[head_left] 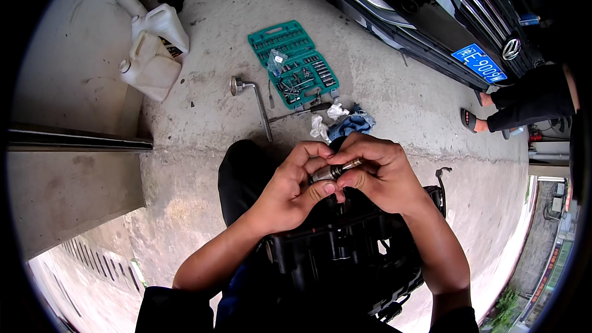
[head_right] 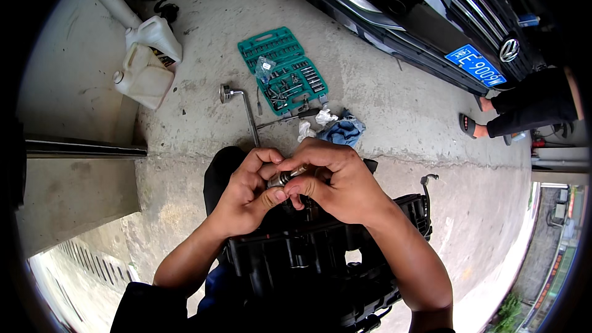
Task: The person handles an intake manifold, removes a component from a plastic bag, and works on the fuel rail and injectors by hand.
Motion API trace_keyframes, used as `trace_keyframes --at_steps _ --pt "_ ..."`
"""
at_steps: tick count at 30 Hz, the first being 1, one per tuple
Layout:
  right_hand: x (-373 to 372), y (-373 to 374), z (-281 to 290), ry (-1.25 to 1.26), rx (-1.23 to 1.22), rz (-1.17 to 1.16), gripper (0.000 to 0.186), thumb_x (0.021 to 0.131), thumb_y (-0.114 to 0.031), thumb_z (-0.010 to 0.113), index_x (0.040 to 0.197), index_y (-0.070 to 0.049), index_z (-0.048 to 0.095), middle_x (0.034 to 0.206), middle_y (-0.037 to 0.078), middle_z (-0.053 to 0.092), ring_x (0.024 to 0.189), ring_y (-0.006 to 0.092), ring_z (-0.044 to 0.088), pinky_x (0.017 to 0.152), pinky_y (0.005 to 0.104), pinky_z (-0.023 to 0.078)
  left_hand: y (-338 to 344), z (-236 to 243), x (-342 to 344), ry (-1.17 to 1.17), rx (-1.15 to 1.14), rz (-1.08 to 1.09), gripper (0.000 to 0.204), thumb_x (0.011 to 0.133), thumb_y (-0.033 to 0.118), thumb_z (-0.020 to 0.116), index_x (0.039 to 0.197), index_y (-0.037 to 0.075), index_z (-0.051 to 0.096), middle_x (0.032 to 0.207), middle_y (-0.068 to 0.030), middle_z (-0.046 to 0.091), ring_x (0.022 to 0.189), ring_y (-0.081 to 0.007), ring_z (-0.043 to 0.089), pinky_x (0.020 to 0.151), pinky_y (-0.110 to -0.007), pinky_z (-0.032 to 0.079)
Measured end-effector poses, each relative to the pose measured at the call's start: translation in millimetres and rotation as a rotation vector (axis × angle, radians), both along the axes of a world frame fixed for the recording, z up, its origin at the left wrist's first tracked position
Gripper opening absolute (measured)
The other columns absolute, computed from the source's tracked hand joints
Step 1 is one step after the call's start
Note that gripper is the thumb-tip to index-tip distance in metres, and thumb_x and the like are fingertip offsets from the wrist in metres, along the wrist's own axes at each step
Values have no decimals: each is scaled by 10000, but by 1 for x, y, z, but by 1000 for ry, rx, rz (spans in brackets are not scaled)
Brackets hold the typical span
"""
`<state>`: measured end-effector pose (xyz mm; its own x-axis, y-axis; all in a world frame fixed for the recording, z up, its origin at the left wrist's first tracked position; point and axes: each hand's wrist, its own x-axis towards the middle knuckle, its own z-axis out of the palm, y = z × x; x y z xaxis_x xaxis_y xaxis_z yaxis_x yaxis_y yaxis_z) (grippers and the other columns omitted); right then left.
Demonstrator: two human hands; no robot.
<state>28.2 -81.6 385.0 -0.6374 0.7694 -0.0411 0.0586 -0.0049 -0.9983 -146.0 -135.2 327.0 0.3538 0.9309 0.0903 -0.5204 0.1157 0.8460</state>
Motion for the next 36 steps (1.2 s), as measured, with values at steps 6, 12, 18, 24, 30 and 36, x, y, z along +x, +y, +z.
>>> trace_keyframes --at_steps 6,12,18,24,30,36 --pt "-1 1 1 -4 -86 -13 190 854 58 625 1043 46 630 892 87 582 678 137 628 590 249 505 3 -2 -1 -12 -55 -25 339 944 4 521 1223 -9 329 1002 -118 588 851 -161 617 801 -292 485" --pt "7 8 0 -109 146 82 132 925 16 539 1017 65 621 826 86 597 699 135 616 646 265 510 5 -8 -3 -78 -92 -68 365 963 52 512 1278 -11 338 1047 -109 592 862 -165 620 789 -283 475" --pt "4 9 7 -258 -35 35 275 892 -10 606 1164 21 627 936 99 673 833 125 626 745 252 509 8 -7 -7 8 -105 -91 379 974 78 503 1308 8 338 1104 -98 576 881 -164 616 781 -278 474" --pt "4 7 7 -93 -74 -60 311 888 9 607 1198 23 597 1016 104 658 879 135 639 760 251 528 7 -12 -3 -91 -120 -101 377 972 64 501 1308 11 337 1145 -110 554 897 -160 609 791 -275 476" --pt "4 10 5 -203 -103 20 291 845 41 652 1133 33 612 985 95 644 865 131 641 727 248 539 7 -13 -4 -22 -49 -65 355 967 47 506 1285 11 352 1154 -115 556 913 -158 610 811 -277 484" --pt "3 12 4 -148 17 -39 223 844 33 650 1065 7 642 821 53 639 671 88 648 538 195 468 12 -13 -5 -12 -44 -73 359 967 46 508 1287 11 351 1191 -124 547 921 -157 608 836 -281 484"
